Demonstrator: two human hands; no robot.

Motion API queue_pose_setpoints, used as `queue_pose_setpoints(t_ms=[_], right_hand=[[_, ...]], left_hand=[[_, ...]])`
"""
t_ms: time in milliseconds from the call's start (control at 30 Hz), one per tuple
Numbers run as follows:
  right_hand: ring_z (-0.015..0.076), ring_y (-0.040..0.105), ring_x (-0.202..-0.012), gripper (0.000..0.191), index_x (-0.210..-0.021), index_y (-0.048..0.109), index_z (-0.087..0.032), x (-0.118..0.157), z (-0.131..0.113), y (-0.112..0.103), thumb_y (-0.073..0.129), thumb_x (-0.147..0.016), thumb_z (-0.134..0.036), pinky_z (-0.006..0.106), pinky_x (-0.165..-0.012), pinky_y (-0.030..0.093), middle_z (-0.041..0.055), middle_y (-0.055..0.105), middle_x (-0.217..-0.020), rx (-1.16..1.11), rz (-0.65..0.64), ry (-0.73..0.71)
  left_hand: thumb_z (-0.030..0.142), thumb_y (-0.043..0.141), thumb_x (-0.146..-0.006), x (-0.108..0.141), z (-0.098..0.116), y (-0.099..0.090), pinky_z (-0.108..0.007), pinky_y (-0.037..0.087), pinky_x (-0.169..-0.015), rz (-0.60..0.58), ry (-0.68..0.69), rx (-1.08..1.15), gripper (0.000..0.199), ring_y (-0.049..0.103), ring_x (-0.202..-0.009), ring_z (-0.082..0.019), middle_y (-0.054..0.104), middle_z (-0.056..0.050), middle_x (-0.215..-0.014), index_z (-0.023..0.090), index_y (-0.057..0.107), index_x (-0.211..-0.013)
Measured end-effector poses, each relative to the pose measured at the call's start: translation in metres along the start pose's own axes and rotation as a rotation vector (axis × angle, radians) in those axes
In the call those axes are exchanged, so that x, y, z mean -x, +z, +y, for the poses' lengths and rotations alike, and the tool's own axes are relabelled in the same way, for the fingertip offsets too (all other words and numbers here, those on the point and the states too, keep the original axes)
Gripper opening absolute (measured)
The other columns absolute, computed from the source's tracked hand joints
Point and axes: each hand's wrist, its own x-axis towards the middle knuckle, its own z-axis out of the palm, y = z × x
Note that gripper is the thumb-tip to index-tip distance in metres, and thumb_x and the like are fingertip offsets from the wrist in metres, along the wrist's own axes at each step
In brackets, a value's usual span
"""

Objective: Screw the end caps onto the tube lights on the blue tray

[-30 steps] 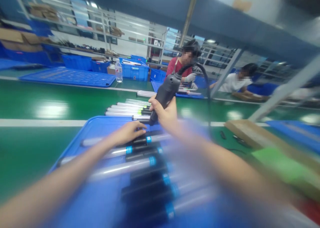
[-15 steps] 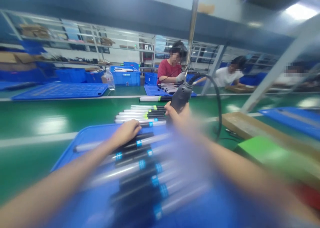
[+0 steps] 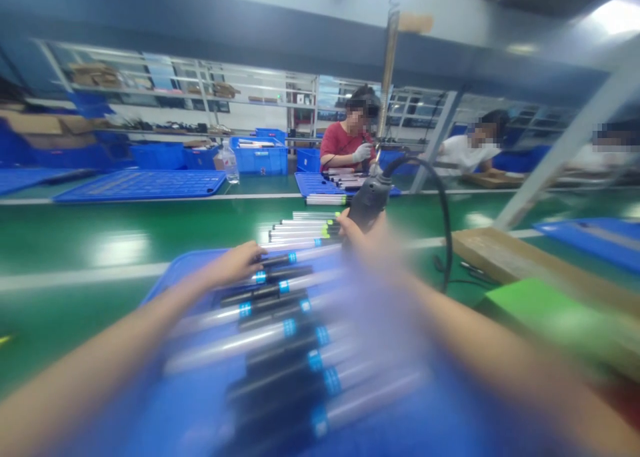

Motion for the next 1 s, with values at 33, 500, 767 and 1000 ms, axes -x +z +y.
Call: queue_pose_setpoints(t_ms=[33, 500, 767, 1000], right_hand=[[0.0131, 0.062, -0.064, 0.034, -0.1, 0.057, -0.024, 0.0, 0.001, 0.002, 0.081, -0.084, -0.043, 0.033, -0.069, 0.057, -0.0021, 0.07, -0.083, 0.007, -0.005, -0.003], [0.0097, 0.065, -0.072, 0.04, -0.111, 0.051, -0.024, -0.004, 0.034, 0.105, 0.074, -0.09, -0.048, 0.027, -0.071, 0.057, -0.0017, 0.067, -0.098, -0.162, -0.324, -0.083], [0.0097, 0.066, -0.069, 0.037, -0.11, 0.05, -0.025, -0.007, 0.055, 0.133, 0.074, -0.092, -0.047, 0.026, -0.068, 0.056, -0.0046, 0.066, -0.09, -0.18, -0.3, -0.073], [0.0098, 0.066, -0.067, 0.033, -0.109, 0.05, -0.024, -0.001, 0.054, 0.13, 0.074, -0.094, -0.041, 0.025, -0.068, 0.056, -0.0063, 0.066, -0.082, -0.2, -0.297, -0.042]], left_hand=[[0.048, 0.053, -0.09, 0.009, -0.003, -0.001, -0.04, 0.054, -0.105, -0.002, -0.009, 0.042, 0.052, 0.07, -0.116, -0.031, 0.073, -0.016, -0.125, 0.017, 0.073, -0.127], [0.043, 0.054, -0.085, 0.031, 0.005, 0.019, -0.04, 0.05, -0.116, 0.01, -0.056, 0.418, 0.055, 0.068, -0.127, -0.03, 0.075, -0.008, -0.135, 0.018, 0.075, -0.129], [0.032, 0.055, -0.076, 0.027, 0.008, 0.023, -0.036, 0.052, -0.112, 0.021, -0.061, 0.477, 0.057, 0.068, -0.129, -0.029, 0.077, -0.005, -0.132, 0.019, 0.079, -0.126], [0.027, 0.053, -0.072, 0.026, 0.01, 0.022, -0.034, 0.052, -0.113, 0.025, -0.053, 0.476, 0.058, 0.069, -0.127, -0.028, 0.078, -0.004, -0.13, 0.019, 0.08, -0.124]])
